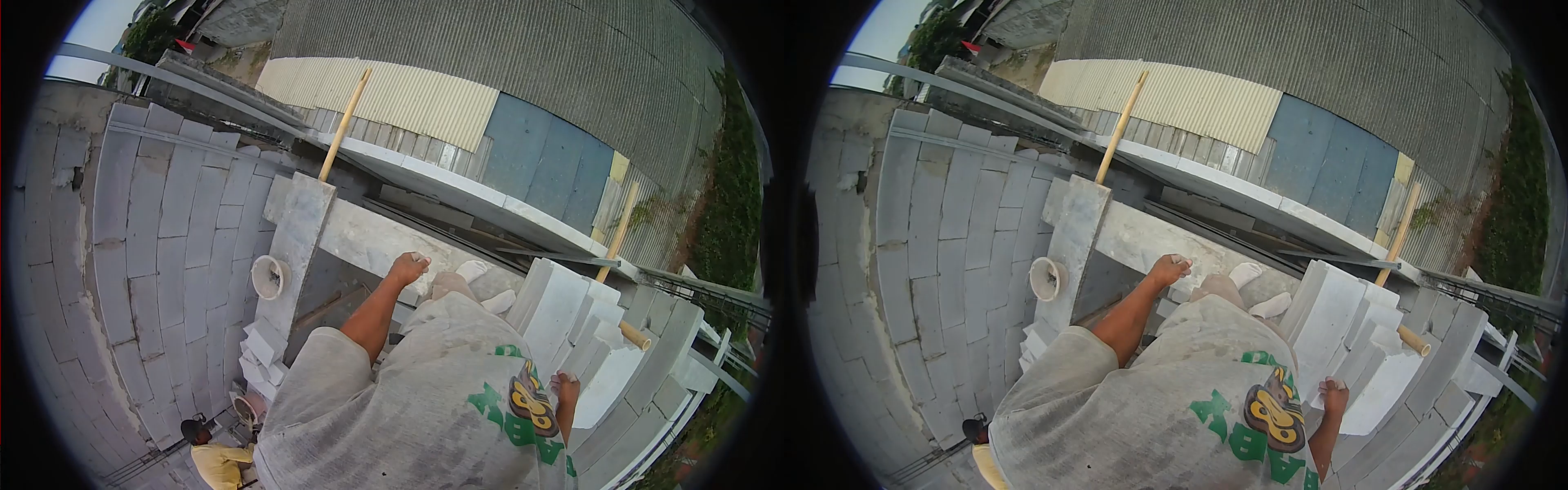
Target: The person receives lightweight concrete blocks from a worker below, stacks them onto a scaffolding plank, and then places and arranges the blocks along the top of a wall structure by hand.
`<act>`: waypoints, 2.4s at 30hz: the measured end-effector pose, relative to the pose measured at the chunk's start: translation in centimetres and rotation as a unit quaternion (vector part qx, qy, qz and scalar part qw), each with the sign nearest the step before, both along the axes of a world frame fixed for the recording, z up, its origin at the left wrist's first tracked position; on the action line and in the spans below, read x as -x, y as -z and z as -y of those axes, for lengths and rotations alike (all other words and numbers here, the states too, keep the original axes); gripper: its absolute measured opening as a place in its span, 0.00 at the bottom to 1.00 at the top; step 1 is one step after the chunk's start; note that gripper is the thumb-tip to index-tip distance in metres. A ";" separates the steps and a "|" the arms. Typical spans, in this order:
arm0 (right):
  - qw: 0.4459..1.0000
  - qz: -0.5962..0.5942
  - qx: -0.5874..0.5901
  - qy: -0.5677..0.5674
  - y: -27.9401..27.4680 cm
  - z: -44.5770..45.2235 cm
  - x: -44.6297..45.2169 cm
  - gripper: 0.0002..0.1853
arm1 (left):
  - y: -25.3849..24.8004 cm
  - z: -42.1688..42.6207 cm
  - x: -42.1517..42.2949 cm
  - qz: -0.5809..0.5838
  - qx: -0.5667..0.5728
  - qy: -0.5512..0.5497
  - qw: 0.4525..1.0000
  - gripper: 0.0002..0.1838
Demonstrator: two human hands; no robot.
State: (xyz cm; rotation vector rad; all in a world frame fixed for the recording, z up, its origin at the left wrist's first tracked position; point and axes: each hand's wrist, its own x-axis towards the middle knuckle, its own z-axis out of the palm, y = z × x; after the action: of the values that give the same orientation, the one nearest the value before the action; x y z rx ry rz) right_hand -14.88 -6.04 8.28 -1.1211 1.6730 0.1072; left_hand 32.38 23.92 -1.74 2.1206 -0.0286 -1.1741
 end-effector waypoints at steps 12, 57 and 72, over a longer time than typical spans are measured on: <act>0.994 -0.034 -0.060 -0.081 -2.5 1.5 -0.4 0.07 | -1.3 -0.5 2.6 0.010 -0.006 -0.050 0.999 0.18; 0.990 -0.047 -0.018 0.130 3.9 -9.1 8.5 0.10 | -1.6 10.2 1.8 -0.061 0.070 0.129 0.987 0.15; 0.994 -0.072 -0.001 0.088 3.3 -8.9 5.3 0.13 | -1.2 7.7 -1.4 -0.082 0.020 0.126 0.989 0.16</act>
State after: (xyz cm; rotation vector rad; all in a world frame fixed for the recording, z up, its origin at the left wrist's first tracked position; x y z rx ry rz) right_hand -20.14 2.82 4.95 -0.9781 1.8916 0.0793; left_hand 33.81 16.20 -0.58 2.0222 -0.2491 -1.4790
